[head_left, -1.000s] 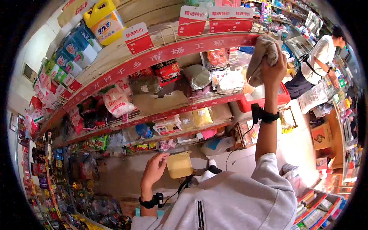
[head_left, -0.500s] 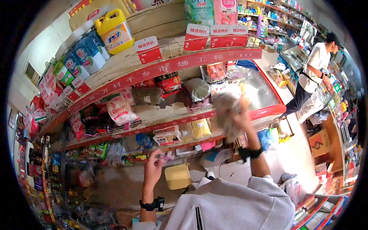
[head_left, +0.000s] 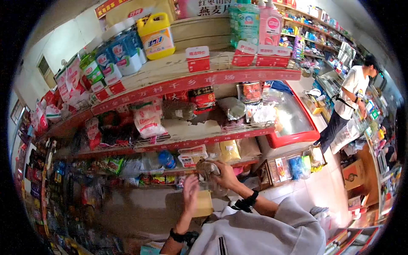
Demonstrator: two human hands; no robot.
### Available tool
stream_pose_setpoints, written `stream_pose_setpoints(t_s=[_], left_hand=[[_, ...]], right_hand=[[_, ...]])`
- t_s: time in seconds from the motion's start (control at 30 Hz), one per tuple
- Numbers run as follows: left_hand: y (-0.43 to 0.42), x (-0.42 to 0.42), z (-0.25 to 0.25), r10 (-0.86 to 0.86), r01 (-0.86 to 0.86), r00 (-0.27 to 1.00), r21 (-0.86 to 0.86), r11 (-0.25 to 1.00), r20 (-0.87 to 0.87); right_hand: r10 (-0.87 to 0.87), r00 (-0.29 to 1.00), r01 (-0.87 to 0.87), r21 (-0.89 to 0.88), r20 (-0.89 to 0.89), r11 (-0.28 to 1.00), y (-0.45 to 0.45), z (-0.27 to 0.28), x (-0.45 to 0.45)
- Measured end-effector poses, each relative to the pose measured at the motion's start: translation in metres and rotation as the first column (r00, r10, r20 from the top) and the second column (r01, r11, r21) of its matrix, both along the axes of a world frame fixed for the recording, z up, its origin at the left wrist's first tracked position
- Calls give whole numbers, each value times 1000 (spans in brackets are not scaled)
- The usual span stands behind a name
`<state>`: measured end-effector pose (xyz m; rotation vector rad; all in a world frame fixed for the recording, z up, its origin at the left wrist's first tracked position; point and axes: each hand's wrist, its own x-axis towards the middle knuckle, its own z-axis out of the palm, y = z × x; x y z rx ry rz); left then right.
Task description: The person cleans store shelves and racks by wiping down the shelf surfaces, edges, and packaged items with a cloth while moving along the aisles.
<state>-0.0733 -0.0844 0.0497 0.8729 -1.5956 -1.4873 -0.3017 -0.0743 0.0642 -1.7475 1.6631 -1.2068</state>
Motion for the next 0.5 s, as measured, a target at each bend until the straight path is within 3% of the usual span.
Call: stream_pose_setpoints(t_s=[0.03, 0.07, 0.13, 0.17, 0.2, 0.27, 0.33, 0.4, 0.43, 0.5], left_hand=[[-15, 13, -34, 108, -94, 994, 294, 951, -32], [-20, 23, -51, 224, -166, 974, 563, 810, -35], [-7, 29, -44, 281, -185, 959, 660, 728, -41], [3, 30, -45, 222, -193, 975, 600, 776, 27], [13, 30, -46, 166, -195, 981, 540, 819, 102], [32, 33, 32, 207, -218, 975, 556, 802, 84], [33, 57, 37, 36, 34, 990, 487, 873, -133], [34, 79, 11, 122, -38, 981, 473, 880, -148], [33, 87, -3, 238, -175, 967, 433, 884, -95], [26, 97, -26, 409, -386, 913, 358, 850, 15]], right_hand=[[61, 998, -64, 89, 31, 994, 6, 24, 13], [78, 997, -80, 94, 29, 992, 6, 21, 24], [292, 950, -296, -22, -110, 955, 7, 6, 47], [284, 940, -271, 91, -191, 958, 7, 0, 57], [306, 933, -294, 90, -187, 952, 6, -2, 65], [201, 968, -156, 266, -152, 951, 2, -3, 75], [228, 960, -189, 221, -165, 957, 0, 1, 79], [259, 938, -221, 180, -229, 959, -2, 3, 82], [275, 935, -237, 179, -225, 955, -5, -1, 84], [379, 920, -365, 139, -96, 921, -9, -13, 84]])
